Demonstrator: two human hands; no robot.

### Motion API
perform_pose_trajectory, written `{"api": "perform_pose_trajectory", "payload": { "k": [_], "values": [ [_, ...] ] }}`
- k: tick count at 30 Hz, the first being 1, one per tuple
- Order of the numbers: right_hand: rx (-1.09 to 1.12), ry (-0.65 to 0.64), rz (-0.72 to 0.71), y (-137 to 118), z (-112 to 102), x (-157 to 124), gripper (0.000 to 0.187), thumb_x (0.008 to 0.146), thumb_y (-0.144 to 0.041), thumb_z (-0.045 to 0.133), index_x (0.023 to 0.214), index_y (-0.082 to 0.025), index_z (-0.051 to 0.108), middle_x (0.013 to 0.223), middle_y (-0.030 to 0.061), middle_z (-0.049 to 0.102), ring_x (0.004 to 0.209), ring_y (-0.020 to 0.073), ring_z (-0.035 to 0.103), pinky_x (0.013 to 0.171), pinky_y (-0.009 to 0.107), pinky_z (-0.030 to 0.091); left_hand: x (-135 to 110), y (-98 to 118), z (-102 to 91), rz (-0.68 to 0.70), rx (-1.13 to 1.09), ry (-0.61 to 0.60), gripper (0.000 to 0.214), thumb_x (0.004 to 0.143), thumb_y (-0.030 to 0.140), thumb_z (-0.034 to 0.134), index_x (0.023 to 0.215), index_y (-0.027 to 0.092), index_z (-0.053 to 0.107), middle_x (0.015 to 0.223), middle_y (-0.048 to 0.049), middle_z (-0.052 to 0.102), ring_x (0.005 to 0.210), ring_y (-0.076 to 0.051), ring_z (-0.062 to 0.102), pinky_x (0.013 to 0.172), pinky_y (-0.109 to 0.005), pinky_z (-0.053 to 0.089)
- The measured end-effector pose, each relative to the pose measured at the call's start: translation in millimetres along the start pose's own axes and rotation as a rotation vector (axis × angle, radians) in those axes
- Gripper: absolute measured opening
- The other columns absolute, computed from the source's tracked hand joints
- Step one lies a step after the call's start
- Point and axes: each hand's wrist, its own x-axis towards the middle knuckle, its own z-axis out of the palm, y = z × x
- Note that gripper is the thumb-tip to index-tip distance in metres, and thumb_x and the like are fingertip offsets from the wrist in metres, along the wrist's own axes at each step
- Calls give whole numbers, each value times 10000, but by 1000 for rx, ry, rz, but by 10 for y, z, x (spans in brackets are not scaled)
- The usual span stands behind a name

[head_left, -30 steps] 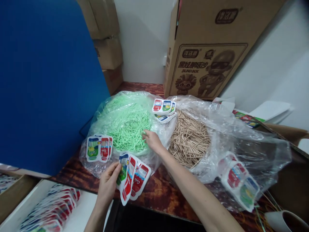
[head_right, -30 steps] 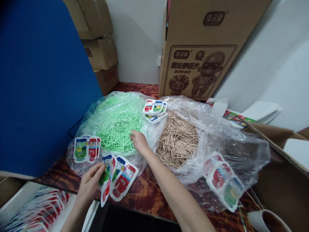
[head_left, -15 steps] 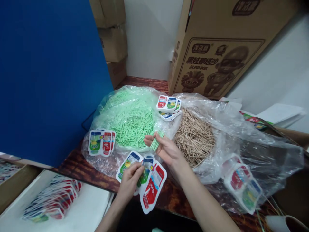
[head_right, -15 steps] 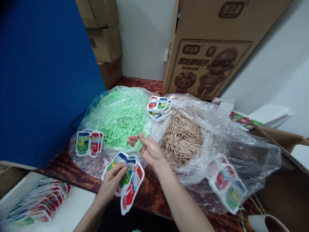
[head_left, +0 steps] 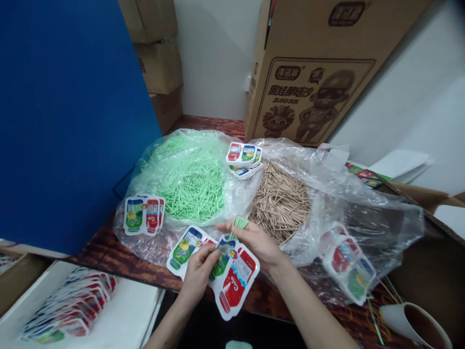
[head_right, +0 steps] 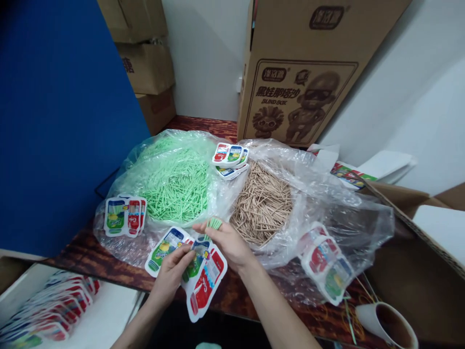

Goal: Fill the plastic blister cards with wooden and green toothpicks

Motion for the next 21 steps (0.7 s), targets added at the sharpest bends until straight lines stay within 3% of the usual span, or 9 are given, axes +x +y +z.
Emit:
{"api": "perform_pose_trajectory", "payload": {
  "k": [3, 6, 9, 12, 15, 18, 21],
  "values": [
    [-237, -87, 8, -91, -43, -176, 442, 768, -271, 717, 1181, -223, 566, 1243, 69, 597, 1087, 201, 591, 922, 351, 459, 13, -12, 17, 55, 14, 21, 228, 763, 373, 685, 861, 171, 728, 838, -27, 676, 809, -183, 592, 734, -250, 470],
    [-491, -3, -70, -169, -54, -346, 498, 822, -237, 642, 1290, -276, 477, 1296, 61, 544, 1199, 199, 511, 981, 362, 414, 24, -37, 55, 68, 1, 43, 258, 755, 372, 690, 916, 173, 723, 889, -41, 686, 851, -205, 603, 757, -269, 478],
    [-805, 87, -195, -155, -47, -439, 326, 840, -171, 581, 1153, -262, 575, 1184, 41, 591, 1130, 206, 535, 957, 360, 406, 26, -50, 117, 56, -30, 22, 267, 748, 364, 699, 930, 169, 713, 875, -41, 686, 830, -206, 608, 740, -273, 483],
    [-1032, 160, -312, -66, -58, -452, 184, 835, -83, 517, 900, -213, 629, 916, 14, 618, 916, 184, 579, 830, 313, 422, 23, -35, 156, 27, -76, -85, 226, 744, 328, 713, 906, 171, 706, 836, -25, 680, 790, -182, 601, 725, -258, 473],
    [-1063, 165, -391, 11, -72, -461, 221, 835, -28, 464, 779, -192, 603, 787, -3, 572, 793, 154, 563, 734, 266, 409, 19, 8, 146, -72, -110, -291, 298, 695, 280, 765, 968, 185, 693, 861, -15, 683, 793, -170, 594, 732, -252, 463],
    [-1029, 122, -401, 30, -58, -510, 226, 839, -21, 473, 867, -200, 609, 855, -1, 608, 843, 148, 576, 766, 251, 411, 20, 81, 144, -185, -21, -488, 279, 672, 305, 783, 891, 157, 695, 742, -1, 654, 674, -143, 560, 636, -229, 437],
    [-1054, 172, -361, 28, -58, -578, 228, 852, -52, 510, 1000, -209, 582, 950, 9, 641, 890, 155, 586, 793, 258, 407, 31, 173, 192, -156, 115, -480, 243, 744, 386, 704, 782, 146, 688, 677, -3, 625, 625, -144, 523, 601, -237, 418]
  ]
}}
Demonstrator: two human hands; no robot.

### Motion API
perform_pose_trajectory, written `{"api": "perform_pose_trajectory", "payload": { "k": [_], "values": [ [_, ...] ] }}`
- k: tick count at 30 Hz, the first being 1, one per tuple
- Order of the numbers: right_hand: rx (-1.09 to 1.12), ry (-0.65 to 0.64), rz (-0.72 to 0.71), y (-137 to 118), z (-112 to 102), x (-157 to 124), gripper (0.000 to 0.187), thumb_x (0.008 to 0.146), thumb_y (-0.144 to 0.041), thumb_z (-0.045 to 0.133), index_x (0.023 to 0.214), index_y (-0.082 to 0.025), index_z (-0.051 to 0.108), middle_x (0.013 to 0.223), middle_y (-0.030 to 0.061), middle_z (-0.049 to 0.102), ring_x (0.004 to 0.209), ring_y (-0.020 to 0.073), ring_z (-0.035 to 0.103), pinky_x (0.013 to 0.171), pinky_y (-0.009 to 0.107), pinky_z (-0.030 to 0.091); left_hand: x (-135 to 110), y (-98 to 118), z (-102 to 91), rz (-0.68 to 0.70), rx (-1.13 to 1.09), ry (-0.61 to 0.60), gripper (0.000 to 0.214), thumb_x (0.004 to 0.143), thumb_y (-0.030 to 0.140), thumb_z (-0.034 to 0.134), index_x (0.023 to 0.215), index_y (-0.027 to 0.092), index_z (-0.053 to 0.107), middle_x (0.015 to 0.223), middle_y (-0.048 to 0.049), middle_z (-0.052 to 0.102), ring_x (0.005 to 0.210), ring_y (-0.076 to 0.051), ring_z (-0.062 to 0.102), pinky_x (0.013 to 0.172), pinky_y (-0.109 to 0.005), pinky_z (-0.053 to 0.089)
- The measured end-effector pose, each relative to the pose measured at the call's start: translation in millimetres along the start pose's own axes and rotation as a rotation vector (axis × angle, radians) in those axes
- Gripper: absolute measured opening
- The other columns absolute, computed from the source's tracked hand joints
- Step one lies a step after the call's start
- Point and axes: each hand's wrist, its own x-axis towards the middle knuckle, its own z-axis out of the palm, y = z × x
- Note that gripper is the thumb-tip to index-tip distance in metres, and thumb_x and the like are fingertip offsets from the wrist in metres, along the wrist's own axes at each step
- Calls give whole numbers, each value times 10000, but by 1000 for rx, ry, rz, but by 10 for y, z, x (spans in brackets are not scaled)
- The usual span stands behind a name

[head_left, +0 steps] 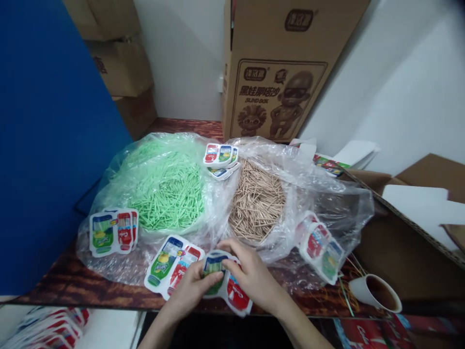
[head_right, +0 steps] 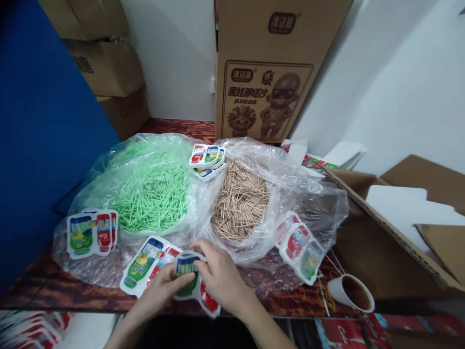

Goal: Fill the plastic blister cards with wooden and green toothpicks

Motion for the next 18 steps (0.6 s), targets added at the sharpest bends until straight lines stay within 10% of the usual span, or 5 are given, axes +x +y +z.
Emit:
{"api": "perform_pose_trajectory", "payload": {
  "k": [4, 10, 18],
  "values": [
    [-190, 43, 40, 93, -39, -103, 145, 886, -141, 550, 748, -187, 562, 768, -6, 590, 748, 152, 550, 678, 250, 372, 1, 75, 15, 97, 157, 165, 239, 777, 402, 649, 776, 169, 701, 779, -30, 662, 766, -203, 554, 708, -273, 439],
    [-303, 54, -41, 230, -10, -223, 246, 914, -258, 553, 680, -184, 544, 688, -3, 570, 665, 147, 517, 613, 256, 316, -63, -21, 14, -188, -21, -101, 306, 659, 396, 769, 814, 147, 684, 647, 10, 588, 588, -131, 466, 559, -229, 378],
    [-327, 195, -55, 305, -11, -164, 357, 936, -344, 515, 614, -191, 503, 648, -1, 534, 621, 144, 479, 585, 271, 291, 120, 64, 150, -26, 121, 62, 239, 730, 393, 699, 678, 162, 668, 647, 2, 584, 623, -152, 469, 591, -240, 396]
  ]
}}
